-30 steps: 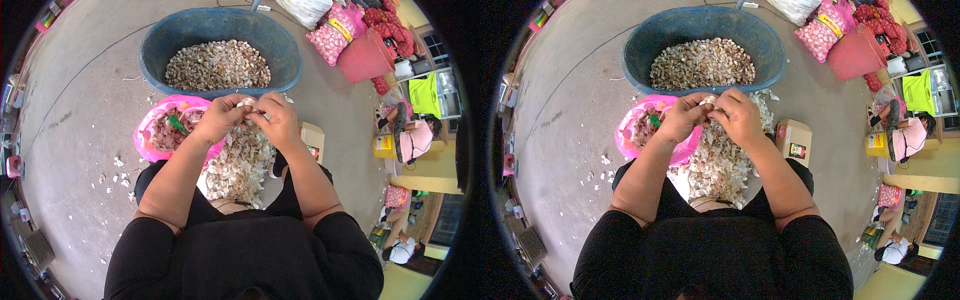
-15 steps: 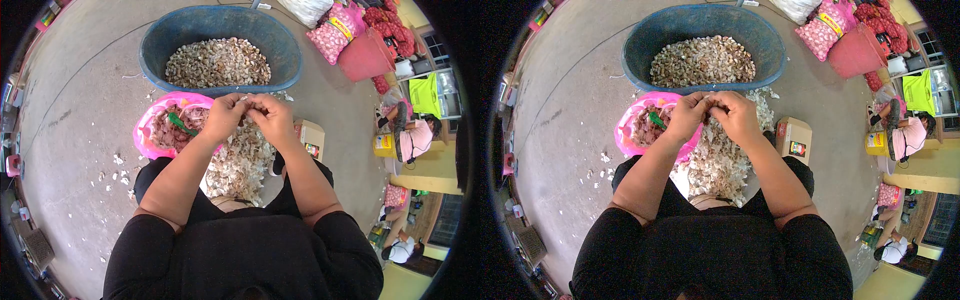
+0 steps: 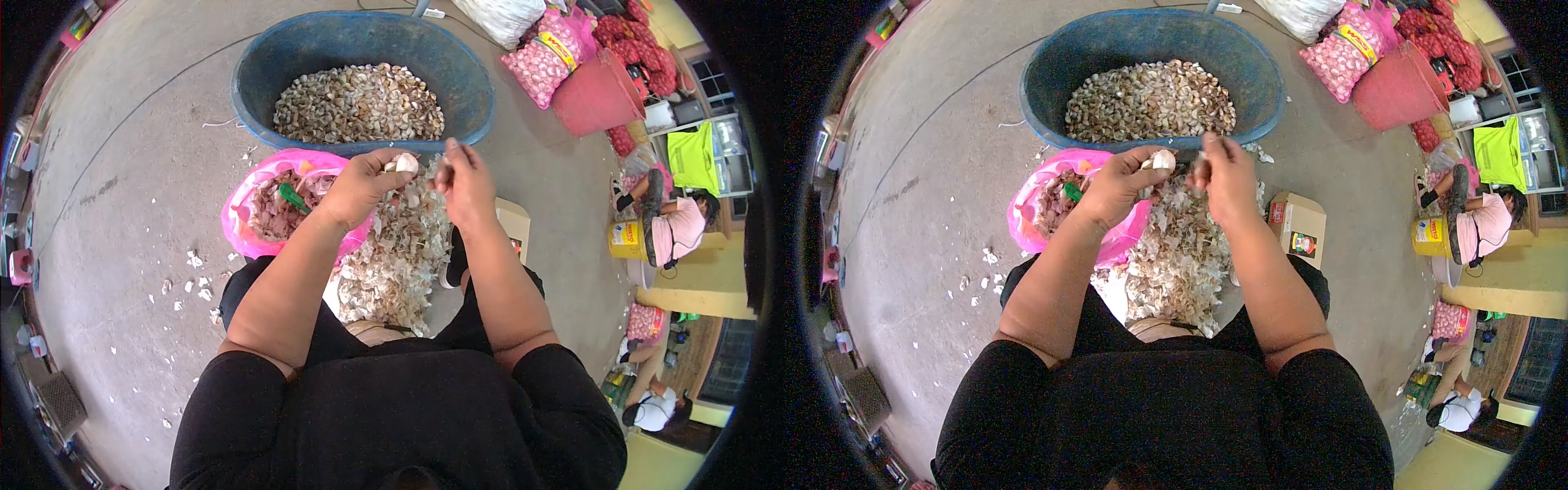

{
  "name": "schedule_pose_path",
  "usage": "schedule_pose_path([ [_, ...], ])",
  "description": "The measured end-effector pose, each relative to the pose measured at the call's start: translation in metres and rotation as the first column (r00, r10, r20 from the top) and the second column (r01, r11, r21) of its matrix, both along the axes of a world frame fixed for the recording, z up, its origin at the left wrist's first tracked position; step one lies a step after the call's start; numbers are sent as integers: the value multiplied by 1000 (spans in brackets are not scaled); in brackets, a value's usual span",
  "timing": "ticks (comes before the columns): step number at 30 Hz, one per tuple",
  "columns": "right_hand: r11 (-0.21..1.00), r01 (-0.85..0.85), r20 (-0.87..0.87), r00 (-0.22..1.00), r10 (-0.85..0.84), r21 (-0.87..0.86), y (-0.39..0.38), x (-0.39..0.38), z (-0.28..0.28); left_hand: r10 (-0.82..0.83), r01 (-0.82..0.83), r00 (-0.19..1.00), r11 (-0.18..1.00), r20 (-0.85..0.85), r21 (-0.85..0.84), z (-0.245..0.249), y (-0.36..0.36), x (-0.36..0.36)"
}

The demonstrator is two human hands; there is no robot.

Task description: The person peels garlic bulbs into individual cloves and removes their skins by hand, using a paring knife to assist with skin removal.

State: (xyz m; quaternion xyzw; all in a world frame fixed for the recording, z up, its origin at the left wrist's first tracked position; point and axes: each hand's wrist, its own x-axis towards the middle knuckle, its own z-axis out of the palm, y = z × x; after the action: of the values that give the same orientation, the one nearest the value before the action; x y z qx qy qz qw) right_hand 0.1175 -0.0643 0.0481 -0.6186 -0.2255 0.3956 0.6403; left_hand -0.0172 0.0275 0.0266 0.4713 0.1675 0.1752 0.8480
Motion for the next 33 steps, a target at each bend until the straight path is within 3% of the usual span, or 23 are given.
schedule_pose_path([
  [1, 993, 103, -5, 995, -104, -54, 1, 1, -2, 3, -2, 1000, 999, -18, 39, 0, -1, 0],
  [4, 987, 100, -272, 953, -131, -126, 4, -15, 2, 35, 45, 966, 952, -256, 302, 1, -5, 4],
  [5, 993, 51, -416, 905, -90, -104, 3, -15, -6, 137, -1, 967, 846, -216, 533, -1, -9, 6],
  [7, 999, -37, -667, 745, 5, -34, 2, -12, -34, 295, -91, 953, 470, -60, 878, -9, -19, 10],
  [10, 988, 136, -755, 640, -144, -73, 2, -26, -51, 262, 103, 932, 472, -251, 876, -1, -32, 7],
  [11, 996, 90, -812, 581, -57, -6, -3, -23, -67, 234, 158, 926, 476, -298, 865, -2, -33, 7],
  [14, 992, 65, -843, 535, 59, 111, 0, -20, -93, 238, 93, 947, 443, -216, 892, -20, -28, 10],
  [16, 996, 70, -756, 655, -4, 56, 23, 5, -103, 164, 82, 908, 832, -386, 548, 4, -15, 9],
  [17, 996, 80, -705, 708, -38, 27, 38, 21, -105, 94, 58, 888, 948, -451, 313, 12, -9, 11],
  [18, 990, 134, -678, 724, -129, -45, 53, 32, -84, 77, -55, 946, 995, -314, 78, 3, -3, 12],
  [19, 976, 188, -641, 737, -217, -114, 68, 39, -49, 101, -131, 981, 975, -168, -177, -12, 7, 10],
  [20, 982, 177, -532, 826, -185, -66, 75, 43, -26, 163, -159, 986, 890, -28, -427, -20, 11, 10],
  [21, 982, 168, -324, 927, -189, -92, 82, 45, -9, 210, -210, 976, 868, -51, -449, -5, 9, 9],
  [22, 993, 63, -167, 983, -79, -98, 82, 45, -2, 219, -211, 975, 868, -35, -448, -6, 10, 11],
  [24, 976, -141, 149, 975, 166, -163, 76, 39, 8, 245, -219, 970, 866, -1, -449, -9, 13, 13],
  [26, 929, -238, 410, 846, 342, -283, 57, 22, 13, 245, -193, 968, 871, 60, -453, -15, 15, 16],
  [28, 895, -259, 641, 627, 442, -364, 35, 6, 4, 221, -165, 972, 881, 78, -443, -17, 14, 17],
  [31, 945, -300, 509, 798, 324, -131, 9, -4, -17, 128, -100, 991, 910, 43, -403, -10, 5, 19],
  [33, 948, -296, 310, 896, 318, -116, -3, -2, -14, 70, -57, 997, 932, 23, -359, -7, -3, 21],
])
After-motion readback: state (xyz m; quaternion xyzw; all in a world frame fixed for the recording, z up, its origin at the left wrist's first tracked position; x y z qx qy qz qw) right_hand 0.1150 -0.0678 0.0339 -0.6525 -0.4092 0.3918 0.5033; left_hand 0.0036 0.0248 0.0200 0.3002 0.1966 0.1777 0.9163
